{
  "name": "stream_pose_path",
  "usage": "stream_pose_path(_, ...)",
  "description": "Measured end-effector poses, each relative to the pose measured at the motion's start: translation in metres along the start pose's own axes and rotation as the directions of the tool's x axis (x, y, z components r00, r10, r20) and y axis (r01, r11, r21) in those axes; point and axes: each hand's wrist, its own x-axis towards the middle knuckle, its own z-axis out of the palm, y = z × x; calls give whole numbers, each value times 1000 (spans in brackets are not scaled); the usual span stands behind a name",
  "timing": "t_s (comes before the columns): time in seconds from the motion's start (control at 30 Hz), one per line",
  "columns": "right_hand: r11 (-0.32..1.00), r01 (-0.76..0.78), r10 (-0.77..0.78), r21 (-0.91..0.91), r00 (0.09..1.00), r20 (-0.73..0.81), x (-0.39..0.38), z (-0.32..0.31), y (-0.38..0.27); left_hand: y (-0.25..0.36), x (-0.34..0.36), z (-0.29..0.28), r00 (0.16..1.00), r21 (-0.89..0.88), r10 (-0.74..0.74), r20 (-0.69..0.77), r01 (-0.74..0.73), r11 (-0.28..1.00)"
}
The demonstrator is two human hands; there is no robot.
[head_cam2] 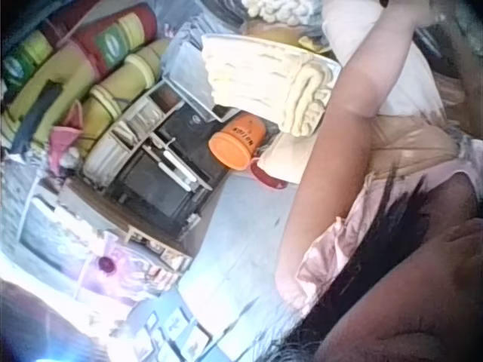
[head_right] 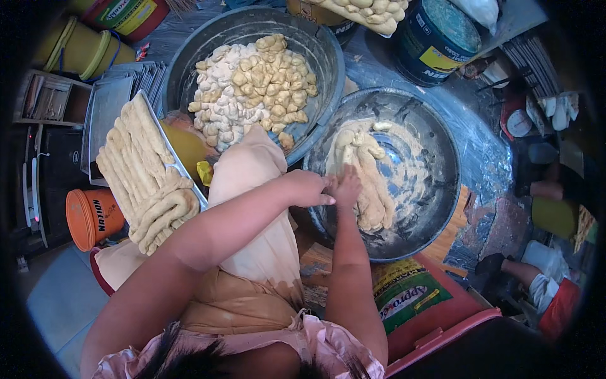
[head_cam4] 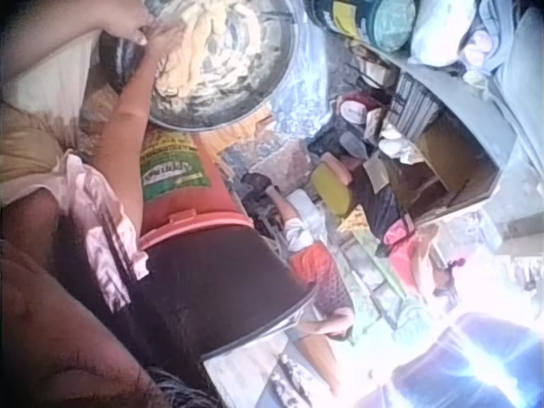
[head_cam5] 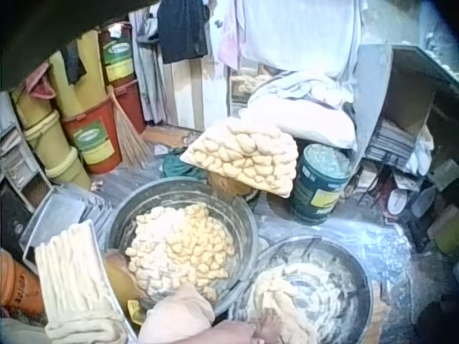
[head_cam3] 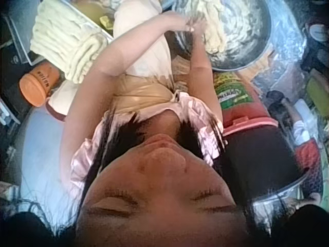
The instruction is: The person shapes dough pieces by hand by stretching, rolling, and twisting them, then arranges the formed dough strips onto a metal tray.
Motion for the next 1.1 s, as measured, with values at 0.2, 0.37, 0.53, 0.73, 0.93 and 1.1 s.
stream_pose_path(0.2,912,-349,269,-214,904,-332,4,32,-2,1,-2,-1,999,-15,-21,25,21,1000)
stream_pose_path(0.37,952,-175,126,-252,972,-198,-2,38,-16,-6,1,6,999,-42,-5,-49,3,999)
stream_pose_path(0.53,981,-108,105,-161,994,-32,0,33,-17,-5,-4,2,994,-66,81,-72,-86,994)
stream_pose_path(0.73,994,-107,110,-29,982,154,4,24,-14,-11,-4,-7,950,-309,-114,-289,20,951)
stream_pose_path(0.93,991,-1,-21,135,986,162,14,48,45,-6,-9,-13,885,-369,-107,-453,-76,926)
stream_pose_path(1.1,890,-235,102,392,938,331,-18,38,45,-20,-13,-2,873,-390,-84,-481,-127,912)
